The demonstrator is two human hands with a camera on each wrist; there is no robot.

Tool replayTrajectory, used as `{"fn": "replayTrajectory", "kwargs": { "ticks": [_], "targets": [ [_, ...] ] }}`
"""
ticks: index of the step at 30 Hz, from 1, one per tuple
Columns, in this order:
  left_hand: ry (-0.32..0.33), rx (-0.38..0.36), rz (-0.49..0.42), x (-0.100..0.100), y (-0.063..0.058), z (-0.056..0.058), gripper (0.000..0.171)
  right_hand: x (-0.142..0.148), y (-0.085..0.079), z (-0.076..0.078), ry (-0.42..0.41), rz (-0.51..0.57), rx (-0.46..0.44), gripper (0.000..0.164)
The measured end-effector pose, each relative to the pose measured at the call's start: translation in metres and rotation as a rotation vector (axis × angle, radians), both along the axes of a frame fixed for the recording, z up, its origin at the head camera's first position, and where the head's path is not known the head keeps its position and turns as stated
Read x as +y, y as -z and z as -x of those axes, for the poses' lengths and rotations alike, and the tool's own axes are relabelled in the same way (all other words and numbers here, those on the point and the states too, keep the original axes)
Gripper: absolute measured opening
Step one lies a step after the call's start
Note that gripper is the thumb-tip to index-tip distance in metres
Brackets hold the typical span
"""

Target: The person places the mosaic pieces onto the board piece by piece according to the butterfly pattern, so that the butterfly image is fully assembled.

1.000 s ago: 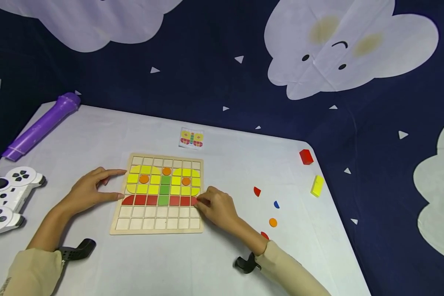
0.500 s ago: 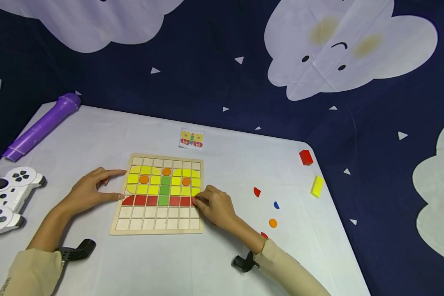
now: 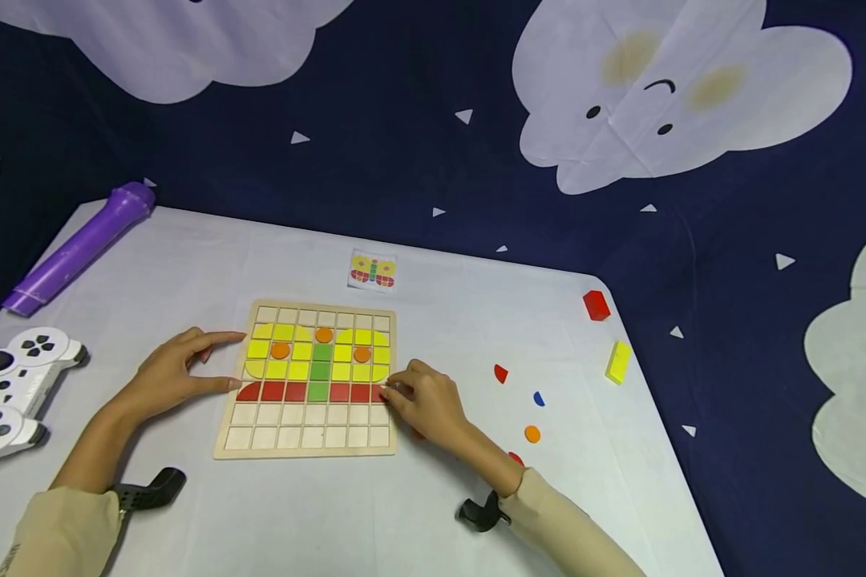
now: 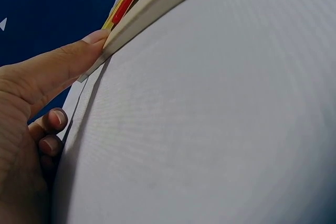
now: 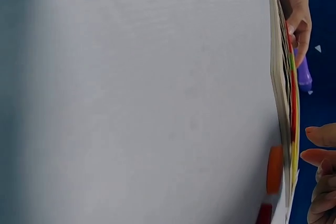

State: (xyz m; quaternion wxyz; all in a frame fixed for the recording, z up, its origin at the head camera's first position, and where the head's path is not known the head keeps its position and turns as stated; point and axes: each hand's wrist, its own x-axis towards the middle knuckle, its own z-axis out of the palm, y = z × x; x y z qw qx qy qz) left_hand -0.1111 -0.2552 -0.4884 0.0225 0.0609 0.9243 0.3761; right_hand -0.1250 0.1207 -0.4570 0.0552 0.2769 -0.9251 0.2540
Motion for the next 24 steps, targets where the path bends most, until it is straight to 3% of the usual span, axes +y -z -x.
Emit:
{"fn": "replayTrajectory", "kwargs": {
  "ticks": [5,19,24],
  "targets": [
    [0.0,-0.001,-0.001,0.001,0.0,-0.001,0.068,0.013,-0.003,-0.001,0.017,0.026,-0.031,0.019],
    [0.001,-0.025,-0.004,0.002,-0.001,-0.001,0.07,0.062,-0.003,-0.009,0.121,0.003,-0.013,0.021],
    [0.004,-0.003,0.001,0.0,-0.002,0.0,0.069,0.074,-0.006,-0.013,0.164,0.02,-0.031,0.019]
  ]
}}
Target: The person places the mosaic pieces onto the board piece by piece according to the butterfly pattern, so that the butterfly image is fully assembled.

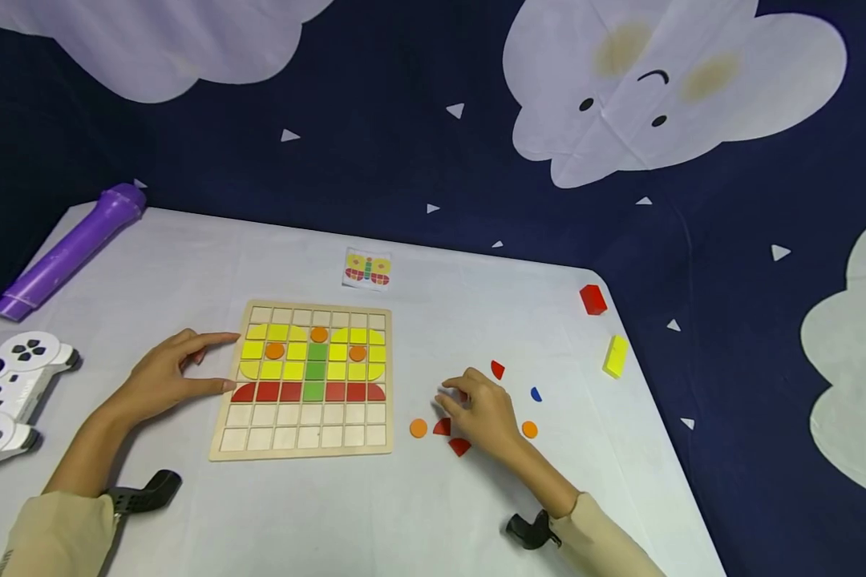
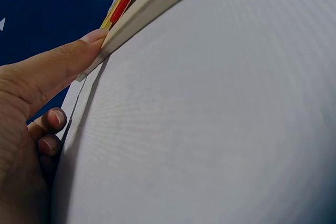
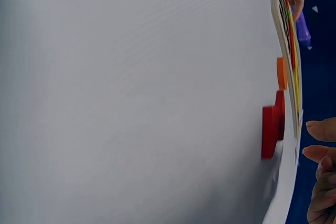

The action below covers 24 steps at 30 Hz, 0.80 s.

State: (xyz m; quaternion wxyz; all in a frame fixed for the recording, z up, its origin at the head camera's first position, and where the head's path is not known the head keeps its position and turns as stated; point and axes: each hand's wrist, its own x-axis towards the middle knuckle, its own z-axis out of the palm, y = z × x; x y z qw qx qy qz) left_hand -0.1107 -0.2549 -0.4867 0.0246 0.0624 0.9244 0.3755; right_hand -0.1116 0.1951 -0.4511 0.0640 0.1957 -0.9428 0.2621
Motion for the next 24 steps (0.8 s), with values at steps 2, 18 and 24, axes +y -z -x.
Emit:
{"fn": "replayTrajectory", "kwargs": {
  "ticks": [2,18,24],
  "targets": [
    [0.002,0.009,0.001,0.0,0.0,0.0,0.069,0.005,0.0,-0.002,0.006,0.003,0.007,0.019],
    [0.006,0.005,0.0,-0.002,-0.002,0.001,0.068,0.029,0.006,-0.01,0.042,-0.027,0.013,0.018],
    [0.01,0.01,-0.004,-0.001,-0.001,0.001,0.068,0.028,0.009,-0.02,0.005,-0.008,0.03,0.016]
  ]
}}
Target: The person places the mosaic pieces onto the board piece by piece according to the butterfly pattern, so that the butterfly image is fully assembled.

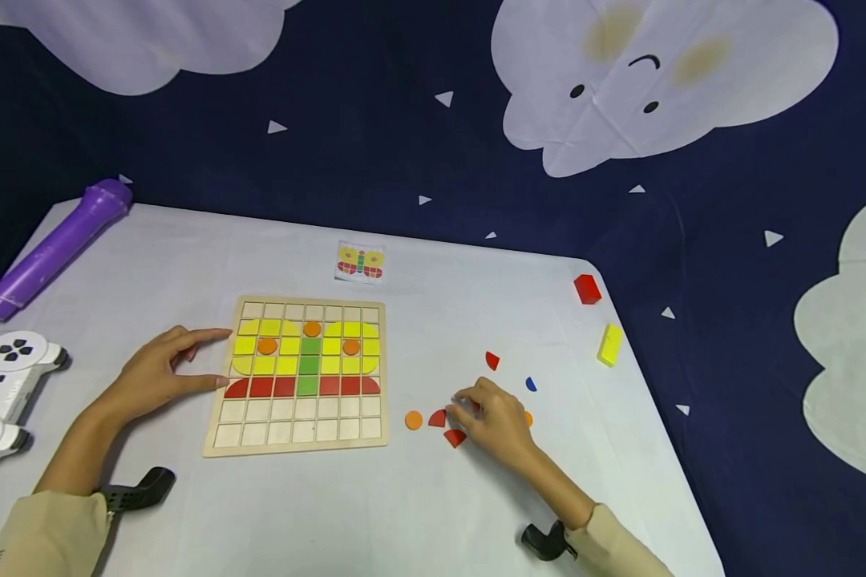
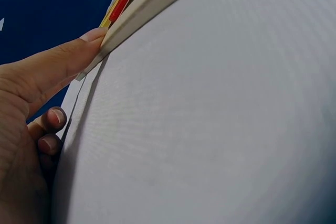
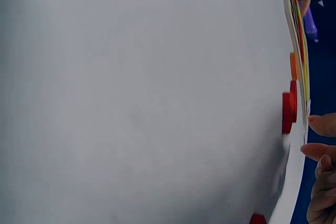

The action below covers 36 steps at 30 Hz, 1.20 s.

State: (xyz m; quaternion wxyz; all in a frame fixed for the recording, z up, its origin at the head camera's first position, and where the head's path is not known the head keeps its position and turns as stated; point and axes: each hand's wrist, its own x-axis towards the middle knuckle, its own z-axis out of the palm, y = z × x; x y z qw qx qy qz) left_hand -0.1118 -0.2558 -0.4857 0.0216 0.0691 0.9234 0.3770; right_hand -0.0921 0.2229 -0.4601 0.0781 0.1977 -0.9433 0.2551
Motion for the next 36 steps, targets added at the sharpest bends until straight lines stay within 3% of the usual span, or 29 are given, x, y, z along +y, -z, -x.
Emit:
{"fn": "replayTrajectory", "kwargs": {
  "ticks": [10,16,27,36],
  "targets": [
    [-0.005,0.009,-0.004,-0.002,0.002,-0.001,0.067,-0.015,0.002,-0.011,-0.025,-0.102,0.023,0.027],
    [-0.009,0.007,0.0,-0.001,0.001,-0.002,0.067,-0.024,0.001,-0.013,-0.008,-0.141,0.021,0.025],
    [-0.005,0.022,-0.012,-0.001,0.002,0.0,0.068,-0.026,-0.001,-0.01,-0.011,-0.144,0.003,0.015],
    [-0.003,0.023,-0.004,0.0,0.002,0.0,0.068,-0.035,-0.002,-0.002,-0.1,-0.109,0.081,0.013]
  ]
}}
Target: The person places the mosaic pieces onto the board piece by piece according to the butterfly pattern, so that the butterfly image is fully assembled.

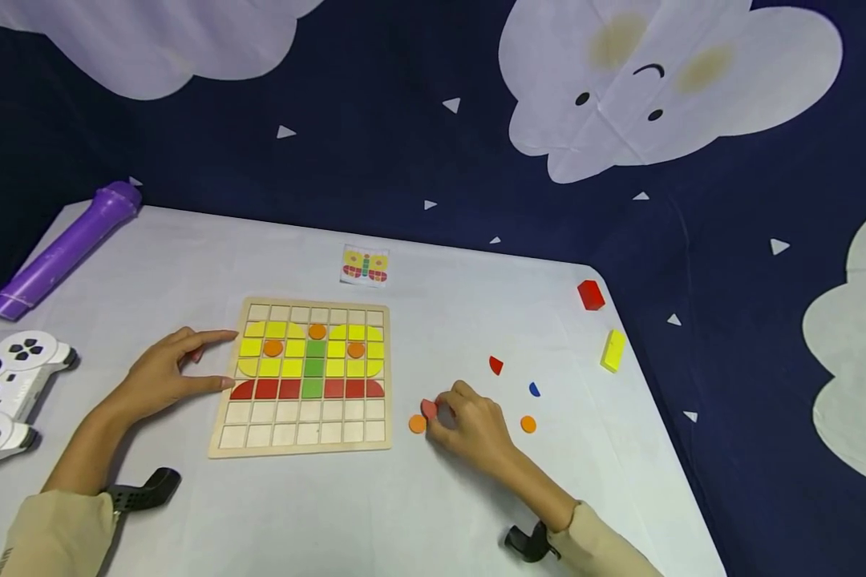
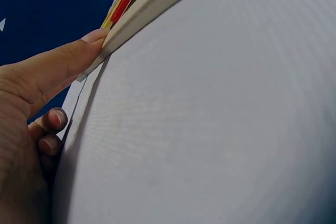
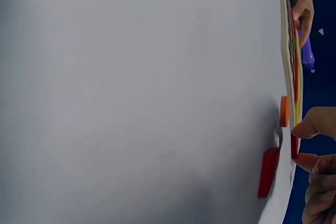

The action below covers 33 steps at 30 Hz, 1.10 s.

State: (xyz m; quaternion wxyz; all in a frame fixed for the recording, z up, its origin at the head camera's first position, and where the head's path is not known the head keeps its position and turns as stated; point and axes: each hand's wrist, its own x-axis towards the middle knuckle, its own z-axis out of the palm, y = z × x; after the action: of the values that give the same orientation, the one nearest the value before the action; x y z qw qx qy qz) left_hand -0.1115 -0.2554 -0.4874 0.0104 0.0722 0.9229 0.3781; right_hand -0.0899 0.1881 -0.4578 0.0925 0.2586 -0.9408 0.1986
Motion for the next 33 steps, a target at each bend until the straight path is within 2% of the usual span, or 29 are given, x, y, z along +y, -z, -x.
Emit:
{"fn": "replayTrajectory", "kwargs": {
  "ticks": [5,10,21,26,33],
  "targets": [
    [-0.008,-0.023,0.009,0.001,0.0,-0.002,0.069,-0.015,-0.002,0.004,-0.073,-0.007,0.024,0.014],
    [-0.011,-0.039,0.013,0.0,0.001,-0.004,0.07,-0.034,-0.003,0.007,-0.131,-0.022,0.006,0.012],
    [-0.011,-0.055,0.016,0.0,0.003,-0.005,0.071,-0.09,-0.008,0.014,-0.292,-0.077,0.047,0.011],
    [-0.008,-0.038,0.022,-0.001,0.001,-0.002,0.071,-0.116,-0.011,0.018,-0.356,-0.075,0.028,0.013],
    [0.0,-0.008,0.023,0.0,-0.001,0.0,0.068,-0.148,-0.015,0.021,-0.404,-0.105,-0.028,0.018]
  ]
}}
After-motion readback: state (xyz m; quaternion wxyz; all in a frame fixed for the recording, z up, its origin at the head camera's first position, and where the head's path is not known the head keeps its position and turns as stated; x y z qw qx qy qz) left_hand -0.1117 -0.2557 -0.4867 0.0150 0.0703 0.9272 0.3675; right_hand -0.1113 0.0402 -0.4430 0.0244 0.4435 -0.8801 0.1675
